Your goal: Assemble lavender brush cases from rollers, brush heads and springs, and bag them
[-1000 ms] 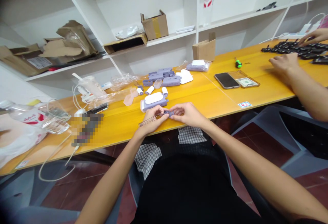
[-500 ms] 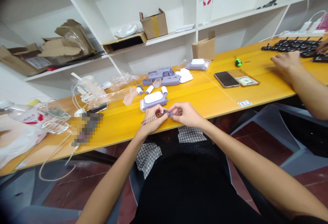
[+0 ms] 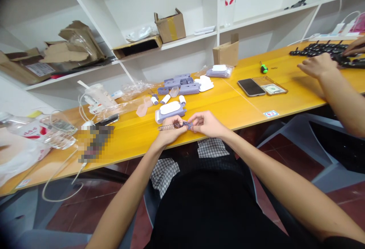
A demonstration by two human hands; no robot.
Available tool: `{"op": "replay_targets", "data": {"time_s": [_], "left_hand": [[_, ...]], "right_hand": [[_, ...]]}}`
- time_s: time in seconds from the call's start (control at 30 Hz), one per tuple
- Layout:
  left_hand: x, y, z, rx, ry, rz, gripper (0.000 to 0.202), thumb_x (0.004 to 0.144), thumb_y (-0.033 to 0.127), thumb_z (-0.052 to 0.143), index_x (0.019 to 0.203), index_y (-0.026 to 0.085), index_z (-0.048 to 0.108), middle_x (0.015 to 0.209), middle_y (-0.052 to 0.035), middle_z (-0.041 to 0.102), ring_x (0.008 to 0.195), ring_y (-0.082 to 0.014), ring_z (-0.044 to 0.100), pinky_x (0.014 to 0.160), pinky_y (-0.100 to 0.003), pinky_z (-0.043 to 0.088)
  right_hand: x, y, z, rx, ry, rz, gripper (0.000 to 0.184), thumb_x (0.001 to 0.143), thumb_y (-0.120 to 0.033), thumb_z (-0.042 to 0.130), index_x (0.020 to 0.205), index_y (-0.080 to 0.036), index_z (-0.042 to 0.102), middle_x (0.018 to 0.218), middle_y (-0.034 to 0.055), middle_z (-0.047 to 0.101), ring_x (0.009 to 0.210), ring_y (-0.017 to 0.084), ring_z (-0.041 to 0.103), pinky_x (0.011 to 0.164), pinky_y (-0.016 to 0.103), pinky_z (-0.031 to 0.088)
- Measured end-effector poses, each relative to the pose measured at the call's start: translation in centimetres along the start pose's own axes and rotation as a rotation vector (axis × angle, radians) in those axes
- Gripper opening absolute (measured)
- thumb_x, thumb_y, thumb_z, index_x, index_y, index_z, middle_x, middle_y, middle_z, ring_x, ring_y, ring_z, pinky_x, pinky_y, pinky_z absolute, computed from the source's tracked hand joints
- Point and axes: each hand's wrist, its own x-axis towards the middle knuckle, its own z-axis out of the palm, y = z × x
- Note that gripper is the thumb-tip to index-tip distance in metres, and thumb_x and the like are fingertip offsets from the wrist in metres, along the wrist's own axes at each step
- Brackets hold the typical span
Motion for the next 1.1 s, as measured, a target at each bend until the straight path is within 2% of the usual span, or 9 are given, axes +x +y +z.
{"op": "replay_targets", "data": {"time_s": [0.1,0.3,0.53,0.67,0.83,1.0,1.1], "left_hand": [[0.1,-0.1,0.1,-0.021,-0.009,-0.024,0.019,0.072,0.027,0.075,0.069,0.018,0.059,0.068,0.0018,0.062,0.061,-0.0113,0.053,0.058,-0.023,0.038],[0.1,0.1,0.5,-0.001,0.077,-0.039,0.021,0.071,0.026,0.076,0.066,0.018,0.057,0.064,0.0024,0.059,0.06,-0.0112,0.049,0.056,-0.023,0.035],[0.1,-0.1,0.0,-0.046,-0.002,-0.048,0.02,0.075,0.029,0.079,0.073,0.017,0.063,0.072,-0.0002,0.067,0.063,-0.0116,0.056,0.059,-0.023,0.041],[0.1,0.0,-0.5,-0.062,-0.076,-0.019,0.016,0.078,0.029,0.079,0.08,0.017,0.069,0.081,-0.0028,0.073,0.07,-0.0134,0.063,0.066,-0.026,0.048],[0.1,0.3,-0.8,-0.021,-0.13,0.009,0.014,0.079,0.029,0.081,0.084,0.018,0.075,0.086,-0.0045,0.077,0.075,-0.0162,0.066,0.071,-0.029,0.051],[0.0,0.0,-0.9,-0.017,-0.12,0.043,0.016,0.08,0.029,0.081,0.085,0.018,0.07,0.087,-0.0037,0.076,0.078,-0.0163,0.067,0.073,-0.029,0.051],[-0.1,-0.4,-0.8,-0.116,-0.124,0.053,0.024,0.082,0.029,0.081,0.098,0.02,0.065,0.091,-0.0022,0.076,0.083,-0.0171,0.071,0.075,-0.029,0.053]], "right_hand": [[0.0,-0.1,0.0,0.013,-0.003,0.006,0.029,0.066,-0.024,0.082,0.095,-0.018,0.078,0.072,0.0013,0.073,0.066,0.017,0.07,0.068,0.033,0.058],[0.2,0.1,-0.1,0.008,-0.006,0.017,0.028,0.067,-0.022,0.084,0.094,-0.019,0.079,0.074,0.0018,0.074,0.066,0.016,0.071,0.068,0.032,0.059],[0.0,0.0,-0.4,0.019,-0.027,0.006,0.031,0.066,-0.024,0.086,0.096,-0.019,0.078,0.075,0.0013,0.074,0.067,0.016,0.072,0.069,0.031,0.059],[-0.1,-0.1,-0.5,0.018,-0.023,0.015,0.032,0.066,-0.025,0.088,0.096,-0.019,0.078,0.075,0.0017,0.074,0.068,0.016,0.072,0.067,0.031,0.059],[-0.2,-0.2,-0.5,0.001,-0.027,0.017,0.031,0.067,-0.028,0.089,0.095,-0.019,0.078,0.076,0.0024,0.076,0.07,0.018,0.074,0.069,0.033,0.06],[-0.2,-0.3,-0.4,0.01,-0.022,0.015,0.031,0.067,-0.028,0.089,0.095,-0.02,0.078,0.076,0.0023,0.077,0.07,0.018,0.075,0.071,0.033,0.061],[-0.2,-0.2,-0.4,0.028,-0.017,0.012,0.031,0.069,-0.027,0.088,0.098,-0.021,0.079,0.076,0.0023,0.078,0.07,0.017,0.074,0.071,0.033,0.06]]}}
